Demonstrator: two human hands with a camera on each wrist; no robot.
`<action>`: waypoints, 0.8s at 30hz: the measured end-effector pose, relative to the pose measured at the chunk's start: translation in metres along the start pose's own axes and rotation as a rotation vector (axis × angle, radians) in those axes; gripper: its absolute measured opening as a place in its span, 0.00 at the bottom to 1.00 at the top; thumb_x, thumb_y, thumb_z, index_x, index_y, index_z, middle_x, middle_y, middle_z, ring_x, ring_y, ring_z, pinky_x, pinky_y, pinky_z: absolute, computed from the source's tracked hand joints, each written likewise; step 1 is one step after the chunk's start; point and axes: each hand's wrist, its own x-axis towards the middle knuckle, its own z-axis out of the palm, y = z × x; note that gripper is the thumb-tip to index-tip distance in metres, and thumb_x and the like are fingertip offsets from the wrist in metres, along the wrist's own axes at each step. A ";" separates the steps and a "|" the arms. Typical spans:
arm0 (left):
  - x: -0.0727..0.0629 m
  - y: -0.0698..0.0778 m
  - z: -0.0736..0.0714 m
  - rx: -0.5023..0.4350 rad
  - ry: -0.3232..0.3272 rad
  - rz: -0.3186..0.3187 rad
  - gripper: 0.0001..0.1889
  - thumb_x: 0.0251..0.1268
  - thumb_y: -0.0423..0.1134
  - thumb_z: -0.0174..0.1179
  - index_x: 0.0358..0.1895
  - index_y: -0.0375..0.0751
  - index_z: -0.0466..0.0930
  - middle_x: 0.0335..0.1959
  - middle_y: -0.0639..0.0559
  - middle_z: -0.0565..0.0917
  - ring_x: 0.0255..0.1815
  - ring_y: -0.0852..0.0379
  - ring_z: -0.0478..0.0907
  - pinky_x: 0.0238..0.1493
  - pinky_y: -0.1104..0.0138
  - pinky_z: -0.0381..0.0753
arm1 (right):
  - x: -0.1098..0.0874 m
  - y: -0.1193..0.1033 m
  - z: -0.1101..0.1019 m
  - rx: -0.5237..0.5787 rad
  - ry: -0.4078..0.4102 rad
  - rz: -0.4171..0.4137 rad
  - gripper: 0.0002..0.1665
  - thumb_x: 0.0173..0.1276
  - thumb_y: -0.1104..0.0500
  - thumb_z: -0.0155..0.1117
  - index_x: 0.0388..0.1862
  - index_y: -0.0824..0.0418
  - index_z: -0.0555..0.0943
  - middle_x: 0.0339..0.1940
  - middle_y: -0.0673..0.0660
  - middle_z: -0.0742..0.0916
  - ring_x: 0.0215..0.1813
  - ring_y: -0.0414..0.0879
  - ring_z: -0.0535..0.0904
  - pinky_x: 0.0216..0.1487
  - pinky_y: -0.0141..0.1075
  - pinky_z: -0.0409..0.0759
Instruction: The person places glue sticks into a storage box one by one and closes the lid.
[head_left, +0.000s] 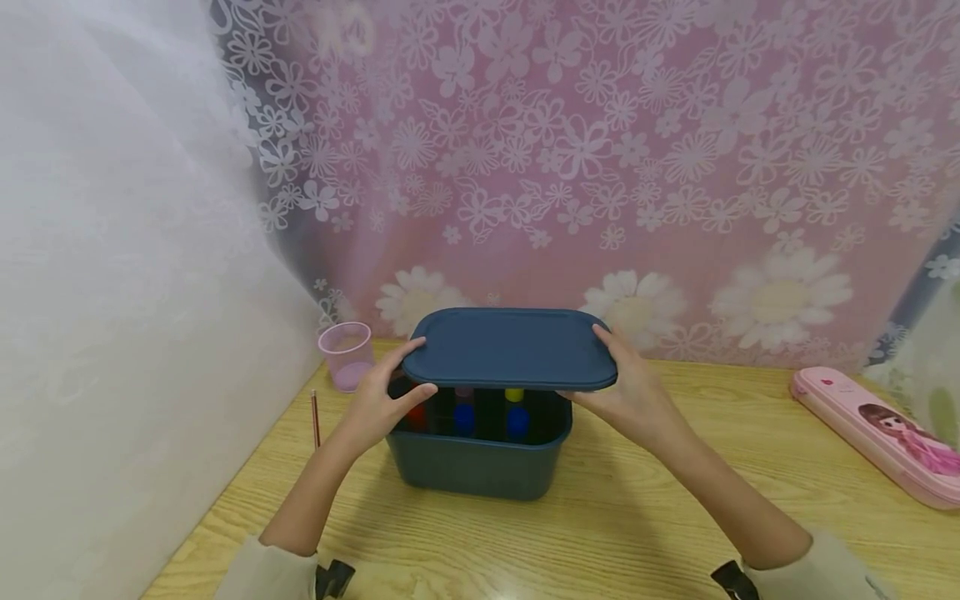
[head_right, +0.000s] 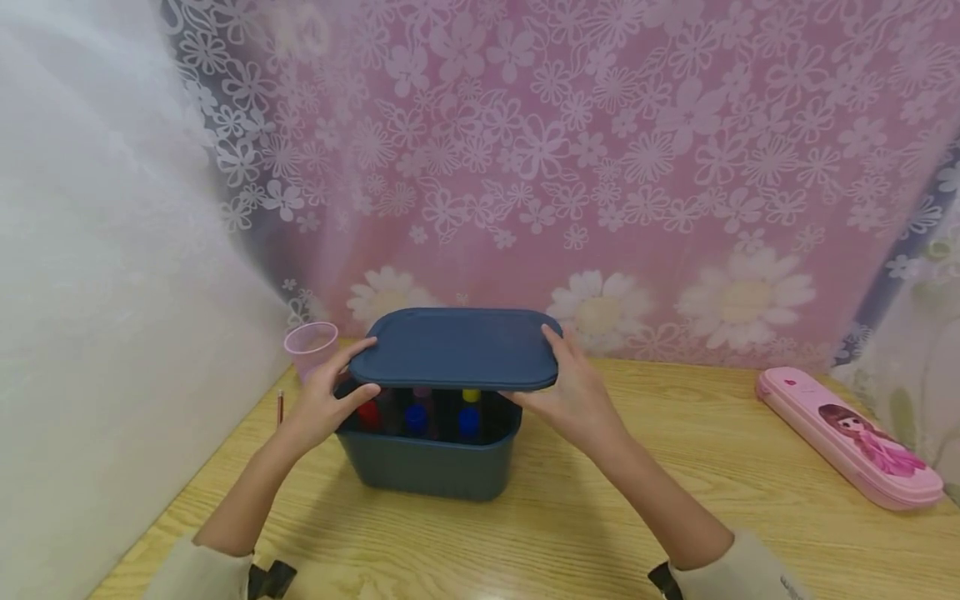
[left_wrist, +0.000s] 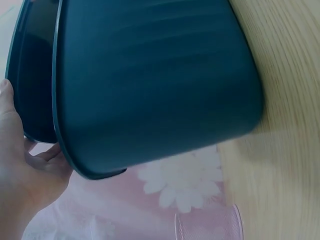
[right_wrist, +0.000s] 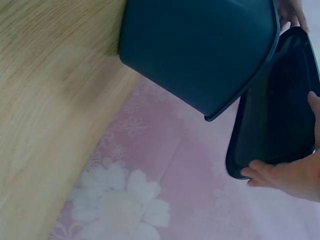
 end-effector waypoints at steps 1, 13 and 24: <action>-0.001 -0.001 -0.001 -0.004 -0.003 0.003 0.34 0.59 0.51 0.61 0.69 0.54 0.60 0.67 0.46 0.61 0.61 0.46 0.65 0.58 0.50 0.64 | 0.000 0.000 0.001 0.016 -0.008 -0.007 0.59 0.51 0.41 0.70 0.72 0.64 0.51 0.72 0.65 0.49 0.68 0.65 0.50 0.58 0.58 0.61; -0.013 -0.007 -0.016 -0.014 -0.076 -0.029 0.44 0.62 0.48 0.58 0.74 0.51 0.38 0.72 0.44 0.49 0.65 0.39 0.57 0.59 0.46 0.60 | -0.011 0.002 0.022 0.014 -0.036 -0.037 0.58 0.50 0.35 0.67 0.72 0.61 0.54 0.73 0.61 0.47 0.69 0.66 0.47 0.56 0.63 0.60; -0.026 -0.020 -0.021 0.038 -0.132 -0.035 0.43 0.63 0.46 0.58 0.73 0.42 0.39 0.70 0.41 0.53 0.66 0.38 0.55 0.58 0.43 0.58 | -0.018 -0.001 0.040 0.002 -0.030 -0.023 0.61 0.47 0.29 0.64 0.73 0.59 0.54 0.74 0.60 0.46 0.69 0.66 0.48 0.54 0.61 0.63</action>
